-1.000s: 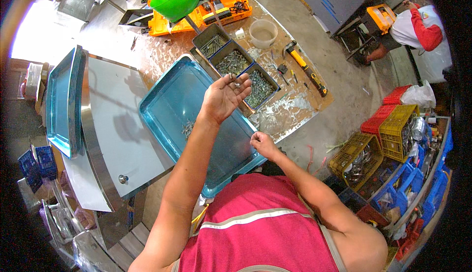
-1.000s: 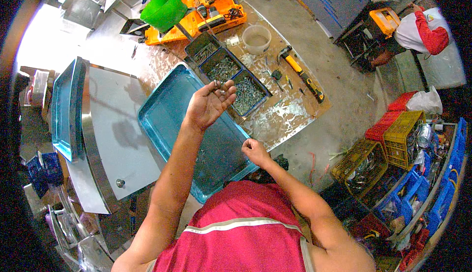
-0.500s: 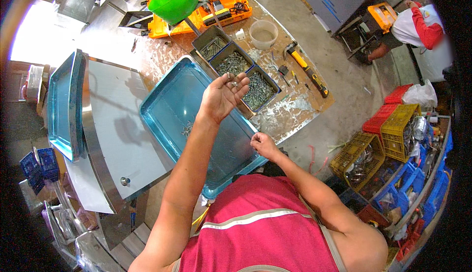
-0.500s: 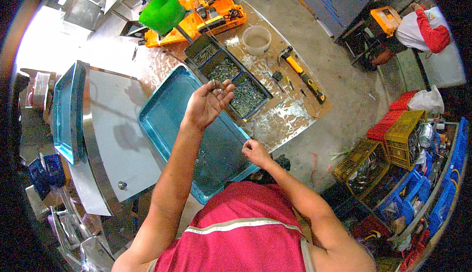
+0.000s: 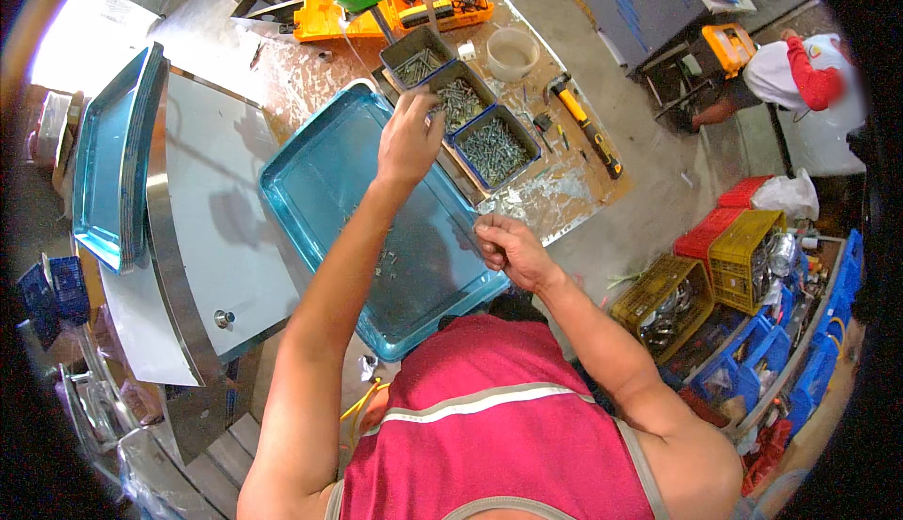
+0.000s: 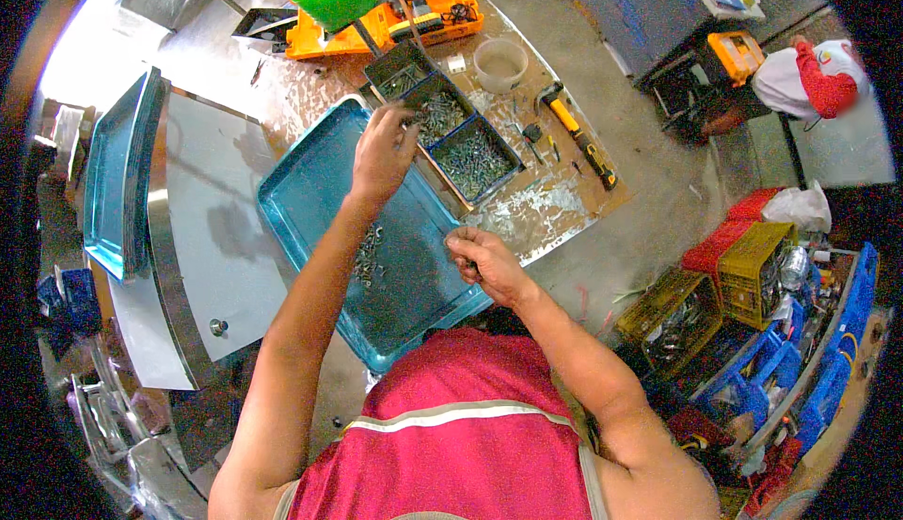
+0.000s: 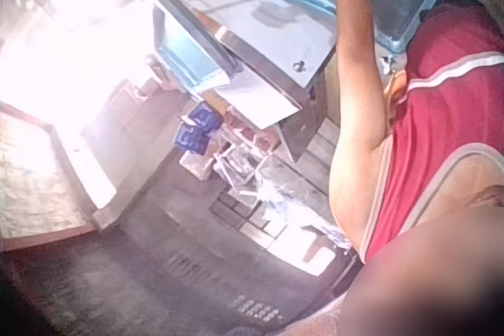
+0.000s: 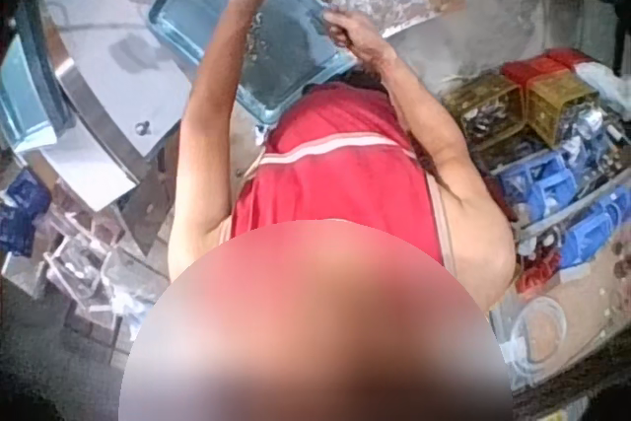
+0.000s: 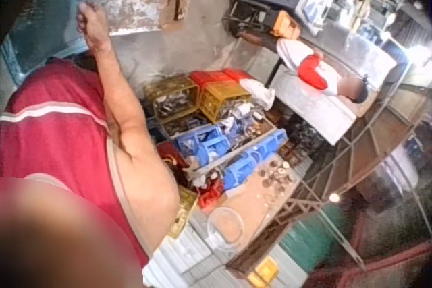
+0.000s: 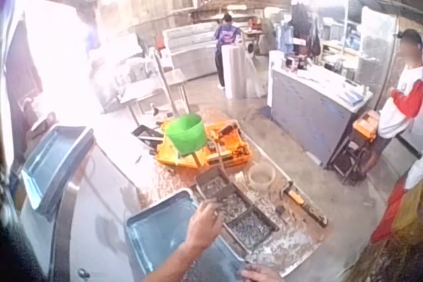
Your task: The person sorts small metal fasteners from a teal tray into blue bins by hand. They repeatedly pick up fasteners, separate them, and place them into the bins while standing at a workbench.
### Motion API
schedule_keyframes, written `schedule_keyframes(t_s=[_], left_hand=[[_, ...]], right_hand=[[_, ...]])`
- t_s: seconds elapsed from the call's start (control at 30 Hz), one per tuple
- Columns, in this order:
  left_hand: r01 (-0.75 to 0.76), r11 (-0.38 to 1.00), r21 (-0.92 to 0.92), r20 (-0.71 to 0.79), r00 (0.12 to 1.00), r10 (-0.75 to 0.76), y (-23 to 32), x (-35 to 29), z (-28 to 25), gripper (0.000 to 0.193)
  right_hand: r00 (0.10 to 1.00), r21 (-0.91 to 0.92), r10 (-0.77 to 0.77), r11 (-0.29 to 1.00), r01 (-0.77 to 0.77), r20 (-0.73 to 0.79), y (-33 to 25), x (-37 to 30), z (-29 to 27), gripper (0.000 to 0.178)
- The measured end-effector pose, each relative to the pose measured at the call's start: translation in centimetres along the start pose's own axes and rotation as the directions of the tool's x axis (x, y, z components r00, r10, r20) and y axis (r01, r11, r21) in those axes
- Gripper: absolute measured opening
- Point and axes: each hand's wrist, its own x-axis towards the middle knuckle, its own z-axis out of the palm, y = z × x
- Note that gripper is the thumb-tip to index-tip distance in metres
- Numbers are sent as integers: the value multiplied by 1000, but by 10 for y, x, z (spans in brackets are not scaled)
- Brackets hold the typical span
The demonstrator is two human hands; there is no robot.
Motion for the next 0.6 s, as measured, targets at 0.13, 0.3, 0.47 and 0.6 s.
schedule_keyframes(t_s=[0.13, 0.3, 0.47, 0.6], left_hand=[[146, 989, 9, -16, 989, -146, -20, -79, -43, 19], [556, 823, -117, 19, 830, -558, -39, -207, -64, 27], [632, 764, -132, 19, 772, -635, -42, -296, -69, 27], [652, 743, -154, -63, 744, -666, -43, -324, -79, 25]], right_hand=[[998, -57, -64, 996, 66, 22, -60, -6, 53, 10], [897, -481, -427, 767, 426, 113, -165, 40, 121, 12], [501, -814, -796, 18, 580, 340, -279, 155, 196, 21], [753, -885, -602, 158, 439, 266, -329, 209, 225, 20]])
